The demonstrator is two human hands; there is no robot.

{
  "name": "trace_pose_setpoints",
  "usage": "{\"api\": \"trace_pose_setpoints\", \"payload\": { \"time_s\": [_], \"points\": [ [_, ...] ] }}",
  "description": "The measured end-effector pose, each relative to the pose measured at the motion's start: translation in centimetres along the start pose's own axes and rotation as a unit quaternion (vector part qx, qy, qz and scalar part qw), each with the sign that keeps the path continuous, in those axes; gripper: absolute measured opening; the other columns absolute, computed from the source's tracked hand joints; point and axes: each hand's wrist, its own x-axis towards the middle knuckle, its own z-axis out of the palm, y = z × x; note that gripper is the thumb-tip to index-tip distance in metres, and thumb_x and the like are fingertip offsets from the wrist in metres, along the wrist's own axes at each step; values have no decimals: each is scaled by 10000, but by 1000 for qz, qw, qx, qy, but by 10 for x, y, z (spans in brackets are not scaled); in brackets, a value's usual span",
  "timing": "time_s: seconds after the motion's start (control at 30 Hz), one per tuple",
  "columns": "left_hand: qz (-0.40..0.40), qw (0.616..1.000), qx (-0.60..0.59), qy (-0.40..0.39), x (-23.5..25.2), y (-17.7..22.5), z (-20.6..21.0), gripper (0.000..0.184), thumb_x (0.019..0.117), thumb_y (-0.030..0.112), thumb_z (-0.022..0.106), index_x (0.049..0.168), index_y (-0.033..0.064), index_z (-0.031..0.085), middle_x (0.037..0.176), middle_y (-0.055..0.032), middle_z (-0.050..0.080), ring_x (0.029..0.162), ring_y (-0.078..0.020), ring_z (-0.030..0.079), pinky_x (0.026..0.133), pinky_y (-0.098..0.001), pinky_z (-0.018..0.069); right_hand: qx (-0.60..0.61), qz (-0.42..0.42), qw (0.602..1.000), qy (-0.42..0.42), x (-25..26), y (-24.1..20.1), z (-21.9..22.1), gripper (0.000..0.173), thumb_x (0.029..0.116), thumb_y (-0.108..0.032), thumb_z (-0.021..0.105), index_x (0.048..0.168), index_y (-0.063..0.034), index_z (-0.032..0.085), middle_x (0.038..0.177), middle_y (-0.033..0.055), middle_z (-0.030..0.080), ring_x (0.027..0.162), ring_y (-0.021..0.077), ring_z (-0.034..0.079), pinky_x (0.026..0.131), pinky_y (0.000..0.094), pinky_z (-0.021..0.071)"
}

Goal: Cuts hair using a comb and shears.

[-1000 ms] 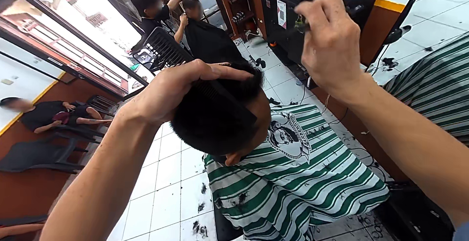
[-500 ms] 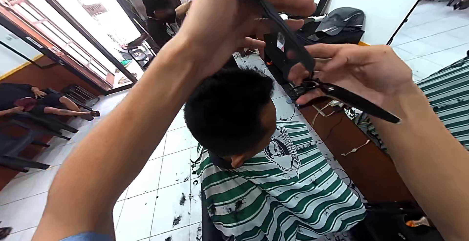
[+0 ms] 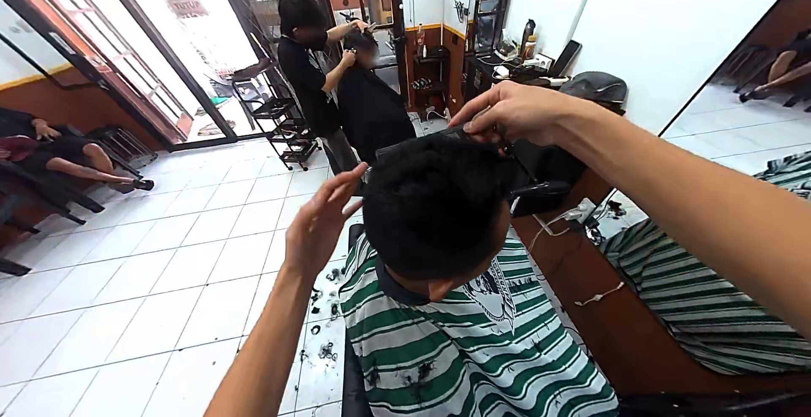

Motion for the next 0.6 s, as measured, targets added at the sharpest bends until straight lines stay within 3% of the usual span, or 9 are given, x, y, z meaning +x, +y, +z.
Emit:
{"api": "trace_pose_setpoints", "payload": {
  "time_s": [0.03, 0.1, 0.13, 0.23, 0.27, 0.33, 0.47, 0.6],
  "points": [
    [16, 999, -6, -32, -3, -4, 1, 606, 955, 642, 502, 1374, 225, 638, 1529, 3, 527, 1427, -186, 462, 1152, -411, 404, 15, 2, 1000, -3, 5, 7, 0, 313, 1050, -23, 455, 1244, -107, 685, 823, 58, 583, 658, 119, 520, 625, 270, 473],
    [51, 994, 30, -95, 2, -6, 2, 698, 900, 742, 520, 1380, 253, 654, 1557, 24, 496, 1453, -164, 427, 1168, -380, 391, 88, -99, 981, -141, 51, 46, -31, 294, 1032, -61, 483, 1222, -83, 707, 740, 17, 606, 563, 66, 533, 494, 214, 461],
    [64, 989, 59, -117, 7, -5, 2, 752, 872, 788, 509, 1389, 259, 649, 1566, 27, 485, 1458, -154, 419, 1159, -364, 399, 106, -109, 974, -166, 60, 53, -37, 279, 1037, -85, 495, 1205, -94, 718, 717, -5, 599, 540, 49, 526, 466, 199, 448],
    [74, 981, 101, -147, 20, 1, 4, 872, 804, 836, 542, 1402, 208, 635, 1568, 18, 474, 1429, -134, 450, 1135, -339, 432, 96, -60, 988, -104, 26, 40, -32, 263, 1045, -69, 482, 1160, -84, 718, 690, -14, 561, 530, 44, 509, 482, 185, 458],
    [73, 980, 105, -154, 22, 3, 5, 867, 791, 819, 585, 1397, 201, 640, 1558, 28, 485, 1410, -121, 466, 1134, -335, 435, 82, -19, 994, -68, -2, 23, -23, 278, 1056, -34, 441, 1203, -47, 677, 719, 8, 528, 566, 58, 473, 540, 193, 422],
    [83, 975, 124, -168, 28, 6, 9, 846, 773, 792, 646, 1379, 201, 650, 1519, 55, 522, 1379, -96, 492, 1127, -327, 449, 73, 3, 997, -27, -26, 13, -14, 289, 1056, -13, 424, 1227, -32, 656, 722, 15, 509, 563, 55, 442, 546, 183, 393],
    [108, 952, 213, -193, 43, 24, 29, 731, 814, 683, 697, 1314, 150, 688, 1453, 33, 562, 1340, -36, 500, 1113, -262, 450, 115, -86, 982, -124, -2, 50, -41, 271, 1041, -64, 485, 1157, -89, 728, 691, -7, 603, 514, 39, 546, 440, 180, 468],
    [139, 930, 265, -213, 58, 35, 50, 533, 876, 477, 731, 1221, 72, 727, 1352, -9, 617, 1292, 9, 517, 1101, -194, 428, 127, -53, 981, -136, -15, 55, -43, 282, 1039, -58, 469, 1126, -93, 735, 665, -4, 596, 492, 43, 549, 425, 194, 479]
  ]
}}
